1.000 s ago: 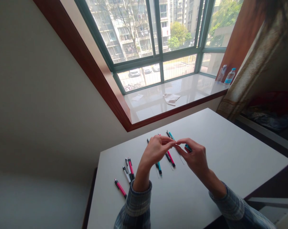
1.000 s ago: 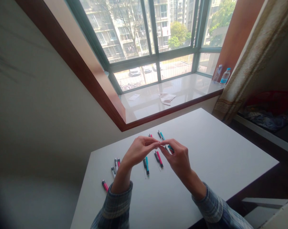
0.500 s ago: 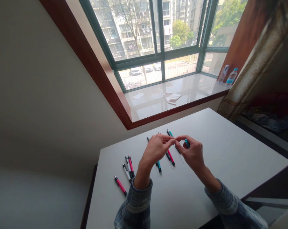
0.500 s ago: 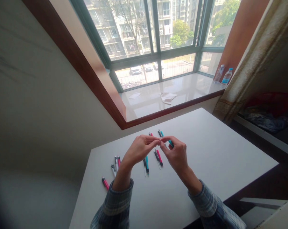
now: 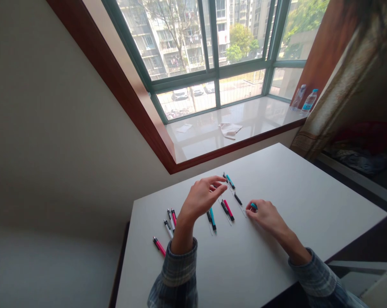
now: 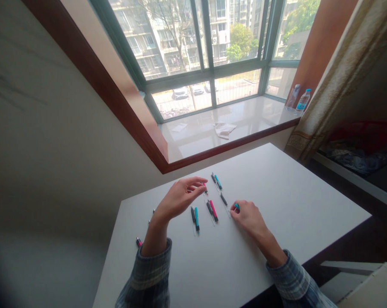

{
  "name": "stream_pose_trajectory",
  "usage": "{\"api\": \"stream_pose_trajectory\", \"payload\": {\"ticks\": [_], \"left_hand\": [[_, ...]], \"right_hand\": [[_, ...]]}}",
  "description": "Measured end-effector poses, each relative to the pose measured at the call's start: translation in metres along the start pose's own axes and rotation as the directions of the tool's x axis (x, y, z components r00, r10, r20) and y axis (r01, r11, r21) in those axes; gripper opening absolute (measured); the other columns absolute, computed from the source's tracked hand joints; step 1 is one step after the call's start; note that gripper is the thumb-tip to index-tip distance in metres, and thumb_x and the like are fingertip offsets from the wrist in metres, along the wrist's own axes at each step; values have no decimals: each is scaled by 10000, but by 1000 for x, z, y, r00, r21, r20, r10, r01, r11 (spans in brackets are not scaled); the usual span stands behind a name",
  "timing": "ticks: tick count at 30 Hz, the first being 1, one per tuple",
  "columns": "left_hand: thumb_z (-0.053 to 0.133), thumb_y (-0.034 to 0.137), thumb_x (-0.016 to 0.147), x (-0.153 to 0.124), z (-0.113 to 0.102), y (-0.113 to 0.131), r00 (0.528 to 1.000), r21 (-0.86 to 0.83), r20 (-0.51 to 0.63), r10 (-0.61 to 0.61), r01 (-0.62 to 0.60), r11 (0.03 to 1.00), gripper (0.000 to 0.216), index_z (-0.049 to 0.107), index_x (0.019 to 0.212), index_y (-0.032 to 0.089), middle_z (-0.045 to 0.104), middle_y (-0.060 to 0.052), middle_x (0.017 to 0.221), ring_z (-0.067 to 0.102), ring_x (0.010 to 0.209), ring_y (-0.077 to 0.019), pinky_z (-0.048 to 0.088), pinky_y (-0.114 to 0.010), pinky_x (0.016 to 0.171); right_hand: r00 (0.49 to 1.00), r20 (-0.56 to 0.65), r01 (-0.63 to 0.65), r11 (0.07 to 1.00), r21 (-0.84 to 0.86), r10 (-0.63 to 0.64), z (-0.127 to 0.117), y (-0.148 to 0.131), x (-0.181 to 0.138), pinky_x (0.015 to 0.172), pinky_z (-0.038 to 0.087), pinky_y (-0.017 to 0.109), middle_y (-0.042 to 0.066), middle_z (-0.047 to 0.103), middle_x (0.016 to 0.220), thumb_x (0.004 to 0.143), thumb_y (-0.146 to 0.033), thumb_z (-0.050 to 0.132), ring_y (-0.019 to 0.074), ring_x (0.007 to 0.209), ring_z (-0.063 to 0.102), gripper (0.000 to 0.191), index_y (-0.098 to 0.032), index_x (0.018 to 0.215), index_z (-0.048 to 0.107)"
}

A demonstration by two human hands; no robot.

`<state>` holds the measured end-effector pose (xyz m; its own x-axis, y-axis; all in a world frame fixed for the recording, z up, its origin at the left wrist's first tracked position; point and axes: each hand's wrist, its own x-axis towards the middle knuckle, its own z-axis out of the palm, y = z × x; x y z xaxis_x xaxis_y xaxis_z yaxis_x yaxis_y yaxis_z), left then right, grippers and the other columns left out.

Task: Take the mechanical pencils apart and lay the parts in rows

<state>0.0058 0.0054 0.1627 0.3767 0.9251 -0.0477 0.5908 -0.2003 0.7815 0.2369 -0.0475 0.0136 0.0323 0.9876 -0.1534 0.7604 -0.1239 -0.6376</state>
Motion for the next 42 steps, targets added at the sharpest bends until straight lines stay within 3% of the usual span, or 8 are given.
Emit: {"api": "stream_pose_trajectory", "payload": {"ticks": [17, 21, 23, 27, 33, 39, 42], "left_hand": [[635, 543, 907, 3, 0, -4, 1000, 6, 19, 18, -18, 1000, 398, 783, 1151, 267, 799, -64, 1023, 740, 896, -255, 583, -320, 757], [638, 544, 906, 3, 1, -7, 999, -5, 13, 30, -29, 1000, 403, 783, 1158, 264, 799, -71, 1036, 742, 894, -253, 581, -319, 754], [634, 538, 910, 3, 1, -8, 999, -7, 12, 39, -39, 999, 391, 791, 1134, 259, 800, -72, 1027, 743, 880, -247, 578, -317, 747], [629, 521, 913, 4, 4, -8, 998, -3, 42, 42, -42, 999, 365, 815, 1037, 233, 799, -77, 936, 743, 844, -241, 570, -307, 716], [711, 506, 872, 4, 7, -1, 992, -98, 67, 102, -95, 991, 381, 794, 1125, 234, 795, -80, 997, 744, 826, -223, 576, -301, 744], [720, 446, 892, 2, 8, 5, 986, -296, 57, 154, -131, 946, 314, 784, 1054, 185, 786, -88, 910, 747, 833, -217, 591, -308, 767], [746, 402, 877, 5, 9, 2, 989, -396, -4, 147, -137, 908, 279, 770, 1006, 156, 787, -99, 914, 746, 852, -221, 599, -325, 796]], "right_hand": [[999, -25, 29, 998, -47, -30, 4, -8, 1, 675, 441, 294, 56, 768, 773, 932, -400, 605, 216, 719, 701, 250, -235, 852, 776], [999, -21, 30, 999, 26, -30, -2, -6, 1, 721, 477, 319, 55, 767, 804, 946, -457, 595, 235, 761, 707, 296, -232, 897, 781], [997, -4, 81, 989, 125, -82, -7, -7, 1, 774, 504, 334, 67, 778, 912, 961, -480, 570, 242, 842, 713, 335, -227, 997, 787], [962, -11, 260, 901, 347, -273, -18, -15, 5, 875, 523, 348, 91, 727, 1160, 1007, -370, 456, 227, 1004, 678, 410, -207, 1248, 744], [910, 14, 327, 741, 587, -414, -41, -47, 11, 729, 526, 294, 37, 690, 927, 980, -295, 491, 163, 780, 609, 419, -194, 1322, 710], [909, -8, 264, 561, 784, -416, -54, -63, 12, 758, 575, 341, 91, 763, 1026, 934, -460, 676, 193, 841, 686, 473, -188, 1321, 679], [937, -77, 254, 515, 818, -340, -54, -60, 16, 754, 599, 345, 103, 767, 1061, 880, -472, 758, 207, 863, 726, 484, -198, 1273, 690]]}}
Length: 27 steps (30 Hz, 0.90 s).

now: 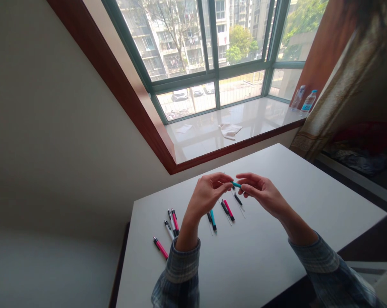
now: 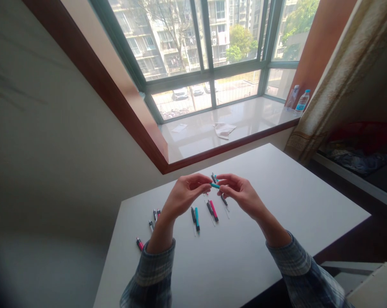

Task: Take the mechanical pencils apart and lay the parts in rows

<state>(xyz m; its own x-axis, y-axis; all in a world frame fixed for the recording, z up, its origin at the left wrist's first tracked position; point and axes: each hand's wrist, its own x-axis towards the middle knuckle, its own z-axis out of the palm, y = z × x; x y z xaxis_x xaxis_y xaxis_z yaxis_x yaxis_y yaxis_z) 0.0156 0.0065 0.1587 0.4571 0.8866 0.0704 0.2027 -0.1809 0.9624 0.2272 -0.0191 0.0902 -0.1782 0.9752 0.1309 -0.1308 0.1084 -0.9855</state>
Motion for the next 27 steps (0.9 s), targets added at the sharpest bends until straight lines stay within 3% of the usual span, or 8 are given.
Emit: {"api": "stream_pose_trajectory", "payload": {"ticks": [4, 7, 15, 27], "left_hand": [[810, 387, 820, 5, 0, -7, 992, -158, -120, -45, 26, 987, 326, 757, 1004, 123, 787, -114, 898, 748, 842, -229, 614, -354, 795], [840, 396, 794, 7, 1, -9, 987, -249, -135, -90, 54, 967, 354, 760, 1002, 121, 790, -108, 891, 754, 828, -223, 617, -363, 813], [877, 372, 767, 10, 14, -15, 979, -508, -72, -189, 127, 852, 382, 741, 1018, 120, 797, -93, 891, 759, 821, -183, 601, -338, 868], [907, 357, 729, 10, 14, -15, 977, -546, -75, -198, 126, 828, 384, 778, 996, 113, 802, -106, 899, 745, 761, -163, 588, -277, 773]], "right_hand": [[970, -236, 78, 996, 44, -66, -5, 1, 5, 800, 623, 351, 74, 758, 1040, 800, -426, 850, 213, 883, 750, 403, -206, 1114, 727], [948, -296, 140, 989, 45, -120, -4, -6, 10, 826, 626, 364, 53, 753, 972, 799, -416, 852, 212, 871, 750, 374, -213, 1091, 735], [905, -337, 268, 963, -25, -260, 6, -34, 28, 786, 598, 328, 50, 749, 982, 810, -393, 843, 191, 871, 701, 329, -229, 1086, 772], [921, -324, 257, 961, 97, -214, 2, -35, 24, 776, 606, 288, 18, 735, 913, 803, -322, 868, 154, 816, 702, 258, -253, 1038, 788]]}}
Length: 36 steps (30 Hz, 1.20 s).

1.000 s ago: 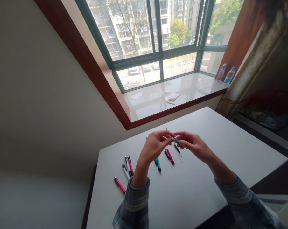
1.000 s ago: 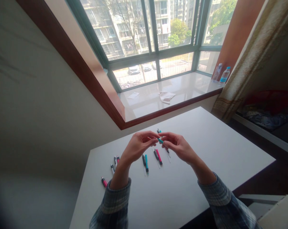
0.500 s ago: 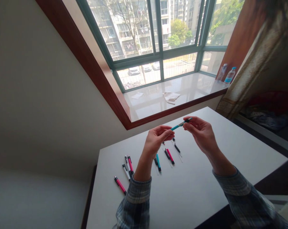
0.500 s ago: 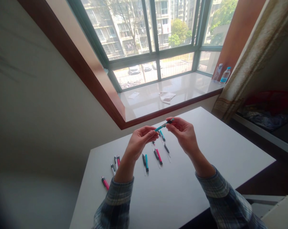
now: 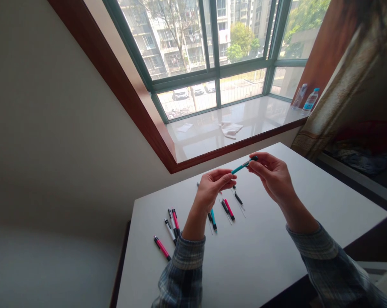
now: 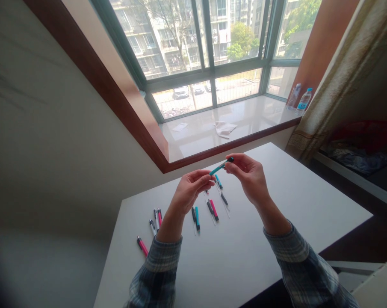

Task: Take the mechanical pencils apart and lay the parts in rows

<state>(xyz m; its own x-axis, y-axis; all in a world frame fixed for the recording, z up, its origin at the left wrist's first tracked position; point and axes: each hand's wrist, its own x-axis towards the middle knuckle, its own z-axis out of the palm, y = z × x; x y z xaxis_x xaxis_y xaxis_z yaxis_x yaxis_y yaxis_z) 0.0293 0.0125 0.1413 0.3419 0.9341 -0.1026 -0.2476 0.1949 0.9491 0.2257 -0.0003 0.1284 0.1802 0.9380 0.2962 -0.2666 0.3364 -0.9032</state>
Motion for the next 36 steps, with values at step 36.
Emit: {"api": "stream_pose_trajectory", "payload": {"ticks": [36], "left_hand": [[824, 422, 799, -2, -9, 17, 978, 297, -64, 201, -173, 939, 300, 774, 945, 165, 752, -56, 847, 658, 749, -153, 531, -285, 745]], "right_hand": [[925, 23, -114, 335, -935, 379, -64, 92, -69, 669, 422, 298, 8, 736, 732, 867, -365, 637, 187, 682, 673, 157, -230, 855, 715]]}}
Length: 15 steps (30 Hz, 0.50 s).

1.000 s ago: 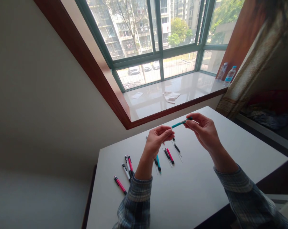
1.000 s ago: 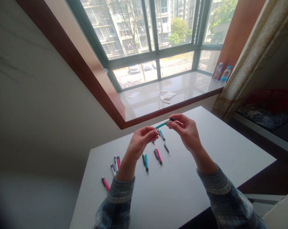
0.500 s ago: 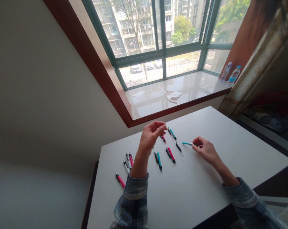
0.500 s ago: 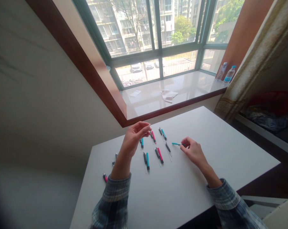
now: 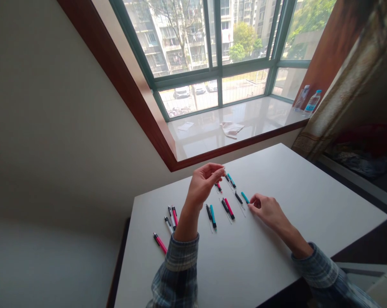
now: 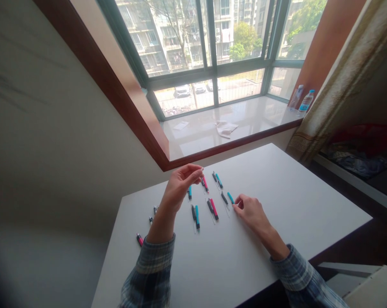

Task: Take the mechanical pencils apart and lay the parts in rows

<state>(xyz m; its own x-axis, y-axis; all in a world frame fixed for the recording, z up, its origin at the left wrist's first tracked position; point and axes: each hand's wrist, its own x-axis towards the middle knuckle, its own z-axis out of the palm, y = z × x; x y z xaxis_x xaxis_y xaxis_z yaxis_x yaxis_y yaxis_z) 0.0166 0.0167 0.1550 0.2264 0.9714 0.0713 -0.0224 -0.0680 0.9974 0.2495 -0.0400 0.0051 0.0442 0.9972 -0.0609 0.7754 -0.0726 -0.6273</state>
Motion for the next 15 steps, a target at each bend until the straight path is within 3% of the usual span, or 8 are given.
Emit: {"api": "stream_pose_trajectory", "payload": {"ticks": [15], "left_hand": [[804, 429, 817, 2, 4, -5, 1000, 42, 22, 22, -23, 999, 295, 771, 948, 167, 749, -57, 833, 665, 771, -169, 505, -284, 733]], "right_hand": [[998, -44, 47, 999, 17, -46, 6, -7, -12, 658, 432, 316, 3, 733, 713, 904, -399, 610, 210, 665, 679, 197, -252, 928, 739]]}}
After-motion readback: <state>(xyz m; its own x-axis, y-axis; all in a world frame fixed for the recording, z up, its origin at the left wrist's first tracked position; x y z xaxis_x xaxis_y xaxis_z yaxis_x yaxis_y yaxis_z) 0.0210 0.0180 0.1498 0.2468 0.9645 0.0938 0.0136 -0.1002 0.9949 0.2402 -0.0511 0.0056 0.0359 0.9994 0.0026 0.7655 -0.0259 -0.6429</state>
